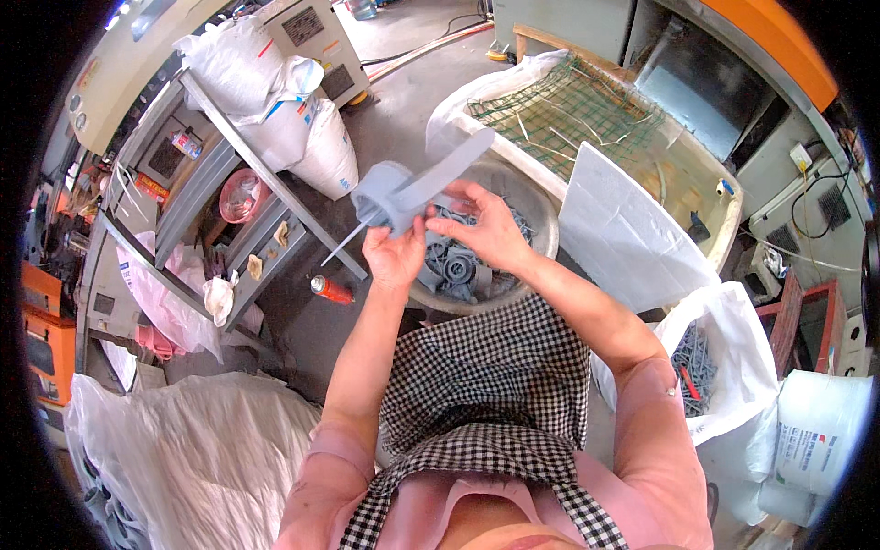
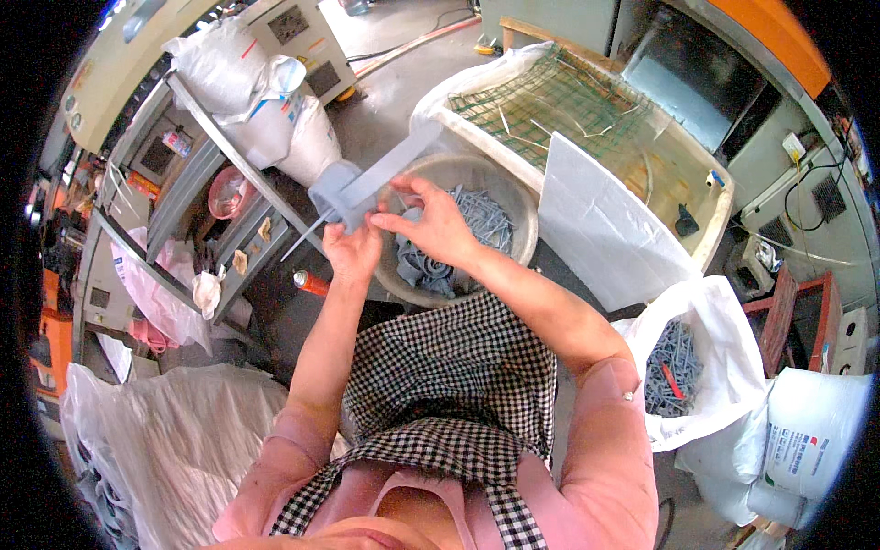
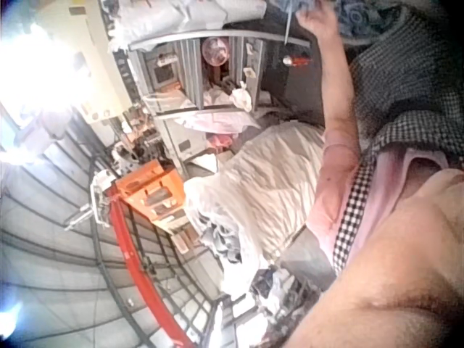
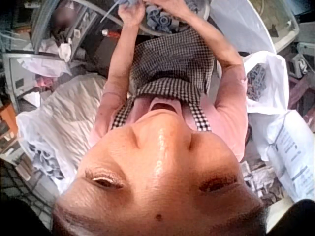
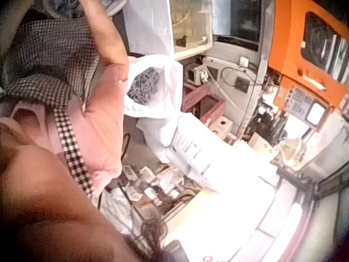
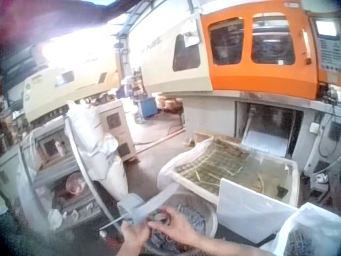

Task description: The person takes grey plastic components from a bin, uses a handheld tool to scrape excess material from the edges, wipes the surfaces with a cloth, and places the finished items into a large bag.

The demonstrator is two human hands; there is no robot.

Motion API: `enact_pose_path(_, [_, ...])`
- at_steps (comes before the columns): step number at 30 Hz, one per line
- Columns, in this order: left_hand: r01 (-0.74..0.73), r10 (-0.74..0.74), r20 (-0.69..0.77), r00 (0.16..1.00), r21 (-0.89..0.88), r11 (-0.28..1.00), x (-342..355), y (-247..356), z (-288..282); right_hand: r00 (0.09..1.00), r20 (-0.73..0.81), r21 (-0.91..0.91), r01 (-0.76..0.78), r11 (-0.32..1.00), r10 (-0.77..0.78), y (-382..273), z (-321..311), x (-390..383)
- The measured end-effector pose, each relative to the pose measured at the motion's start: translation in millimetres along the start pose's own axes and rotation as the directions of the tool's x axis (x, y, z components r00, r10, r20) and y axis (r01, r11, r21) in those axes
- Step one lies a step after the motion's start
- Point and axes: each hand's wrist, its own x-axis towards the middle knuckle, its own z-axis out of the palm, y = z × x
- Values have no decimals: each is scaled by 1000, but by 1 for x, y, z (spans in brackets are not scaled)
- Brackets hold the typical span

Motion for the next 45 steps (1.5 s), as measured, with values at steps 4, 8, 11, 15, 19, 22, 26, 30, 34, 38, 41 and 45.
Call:
enact_pose_path(4, [-56, 56, 8, 998, 301, 952, -5, -29, 7, 994, -42, 276, -82, 958, 97, 5, 8, 3])
enact_pose_path(8, [67, -136, 73, 988, 591, 804, -10, -17, 2, 962, -43, 346, -240, 907, 271, 21, -8, 11])
enact_pose_path(11, [131, -220, 35, 975, 708, 694, -12, -6, -1, 939, 21, 499, -306, 811, 342, 22, -20, 11])
enact_pose_path(15, [156, -223, 1, 975, 712, 685, -5, -19, 0, 924, -17, 131, -376, 917, 381, 32, -35, 7])
enact_pose_path(19, [96, -14, -112, 994, 775, 625, -7, -32, -8, 922, -48, 233, -363, 902, 384, 28, -15, -3])
enact_pose_path(22, [112, -1, -137, 991, 802, 586, -10, -68, -19, 860, -304, 267, -336, 903, 410, 78, -11, -11])
enact_pose_path(26, [145, 14, -183, 983, 820, 554, -18, -79, -17, 837, -51, 402, -482, 778, 545, 78, -28, -20])
enact_pose_path(30, [215, -50, -220, 974, 837, 503, -22, -60, -29, 871, -194, 176, -422, 889, 452, 63, -17, -18])
enact_pose_path(34, [-155, 203, 185, 962, 976, -155, -13, -80, -19, 845, -389, -150, -450, 880, 366, 119, -47, -10])
enact_pose_path(38, [-636, -237, 708, 665, 370, -678, -14, -39, -9, 834, -217, 13, -518, 856, 508, 69, -48, -10])
enact_pose_path(41, [-605, -358, 662, 658, 182, -775, -17, -31, -20, 834, -146, 40, -533, 845, 532, 89, -35, -3])
enact_pose_path(45, [-604, -398, 548, 736, 266, -751, -14, -28, -24, 889, -76, -48, -456, 889, 452, 90, -24, -5])
